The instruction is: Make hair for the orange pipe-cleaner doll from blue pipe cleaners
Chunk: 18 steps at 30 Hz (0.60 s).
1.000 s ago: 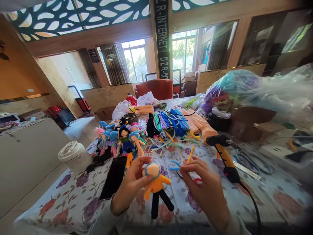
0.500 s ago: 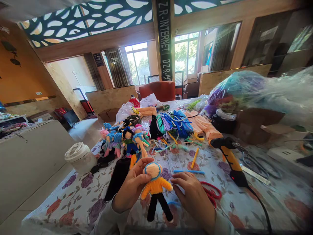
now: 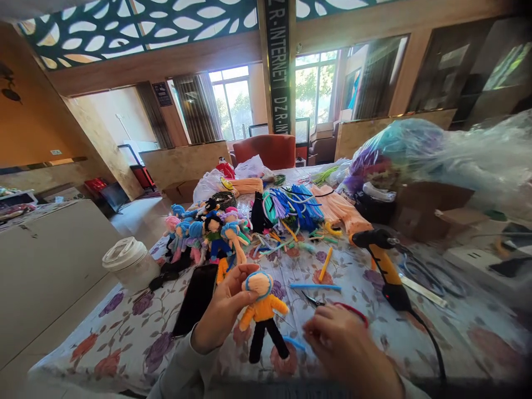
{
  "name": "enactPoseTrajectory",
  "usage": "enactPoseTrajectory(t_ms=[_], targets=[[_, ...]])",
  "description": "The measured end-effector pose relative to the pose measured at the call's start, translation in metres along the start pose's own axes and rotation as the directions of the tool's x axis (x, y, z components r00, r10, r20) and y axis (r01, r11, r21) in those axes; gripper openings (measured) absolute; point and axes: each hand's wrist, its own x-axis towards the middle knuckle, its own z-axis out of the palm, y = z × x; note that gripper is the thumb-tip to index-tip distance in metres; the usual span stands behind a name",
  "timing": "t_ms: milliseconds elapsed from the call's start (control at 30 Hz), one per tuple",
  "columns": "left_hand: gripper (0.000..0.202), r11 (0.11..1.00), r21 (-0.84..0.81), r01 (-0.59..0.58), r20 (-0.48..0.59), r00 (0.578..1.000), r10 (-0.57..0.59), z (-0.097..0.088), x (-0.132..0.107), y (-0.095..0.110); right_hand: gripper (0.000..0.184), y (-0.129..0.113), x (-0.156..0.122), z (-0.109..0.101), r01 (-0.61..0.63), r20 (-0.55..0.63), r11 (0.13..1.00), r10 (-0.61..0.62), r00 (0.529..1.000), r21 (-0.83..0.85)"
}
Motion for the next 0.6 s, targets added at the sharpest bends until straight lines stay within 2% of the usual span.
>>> enactPoseTrajectory(t_ms=[100, 200, 300, 433, 600], targets=[[0.036, 0.999, 0.042, -0.008, -0.021, 1.000, 0.009, 0.000, -0.001, 0.002, 0.009, -0.021, 0.002, 0.012, -0.078, 0.141, 0.992, 0.091, 0.986, -0.096], [0.039, 0.996, 0.083, -0.045, -0.016, 0.999, 0.046, 0.002, -0.003, 0.007, 0.005, -0.029, 0.011, 0.014, -0.101, 0.224, 0.978, 0.141, 0.964, -0.182], [0.038, 0.988, 0.107, -0.115, 0.028, 0.993, 0.112, 0.006, -0.005, 0.011, 0.011, -0.023, 0.031, 0.006, -0.079, 0.200, 0.961, 0.134, 0.971, -0.263], [0.039, 0.947, 0.217, -0.236, 0.103, 0.970, 0.218, 0.008, -0.007, 0.010, 0.016, -0.005, 0.074, -0.003, -0.098, 0.119, 0.925, 0.151, 0.981, -0.368], [0.045, 0.847, 0.424, -0.322, 0.141, 0.947, 0.289, 0.007, -0.009, 0.003, 0.022, 0.013, 0.119, 0.004, -0.084, 0.144, 0.920, 0.149, 0.978, -0.383]])
